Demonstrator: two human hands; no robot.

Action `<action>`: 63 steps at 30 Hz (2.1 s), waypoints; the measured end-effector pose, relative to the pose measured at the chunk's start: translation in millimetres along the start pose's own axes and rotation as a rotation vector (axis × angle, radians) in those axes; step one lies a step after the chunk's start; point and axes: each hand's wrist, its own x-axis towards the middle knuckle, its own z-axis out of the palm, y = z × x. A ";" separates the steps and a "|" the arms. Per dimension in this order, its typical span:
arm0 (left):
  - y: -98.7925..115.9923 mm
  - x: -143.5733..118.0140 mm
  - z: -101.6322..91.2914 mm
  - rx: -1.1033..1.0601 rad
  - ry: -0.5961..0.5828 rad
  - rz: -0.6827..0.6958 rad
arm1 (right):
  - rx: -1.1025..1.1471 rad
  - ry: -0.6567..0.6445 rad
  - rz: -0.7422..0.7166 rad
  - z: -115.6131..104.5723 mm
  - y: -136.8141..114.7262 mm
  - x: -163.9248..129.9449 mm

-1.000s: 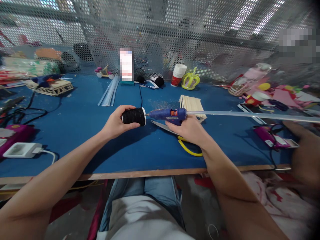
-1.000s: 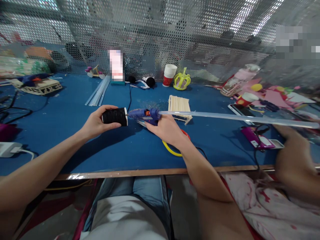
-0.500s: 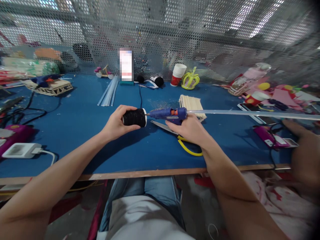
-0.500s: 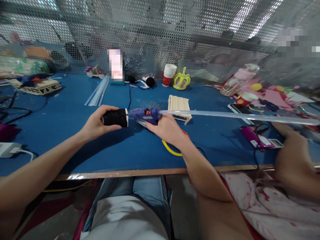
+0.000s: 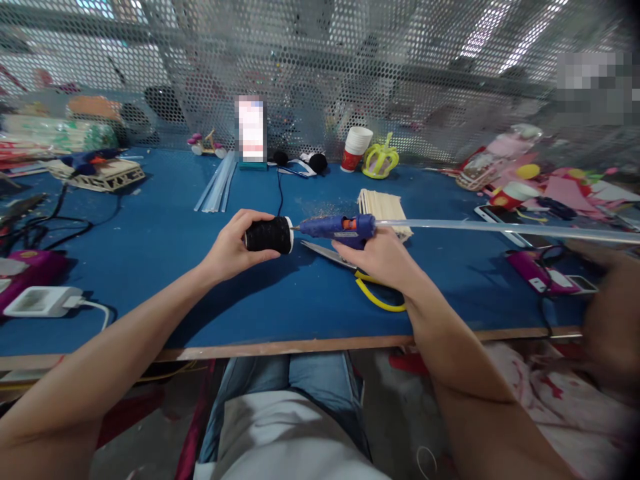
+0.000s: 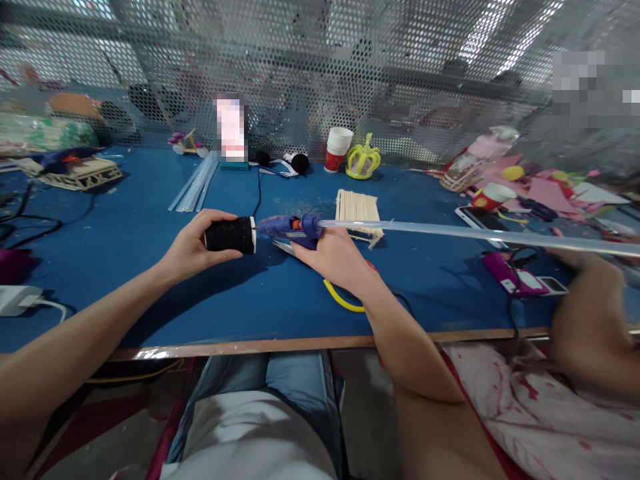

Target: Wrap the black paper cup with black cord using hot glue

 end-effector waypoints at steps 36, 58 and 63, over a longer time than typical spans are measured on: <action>3.4 -1.5 -3.6 0.142 -0.046 0.257 | -0.012 0.005 0.027 -5.8 -2.5 -0.2; 4.4 -0.9 -3.3 0.086 -0.052 0.235 | -0.019 0.012 0.037 -5.6 -2.4 0.1; 3.0 0.2 -1.6 0.047 -0.035 0.153 | 0.013 -0.002 0.015 -6.0 -1.9 -1.1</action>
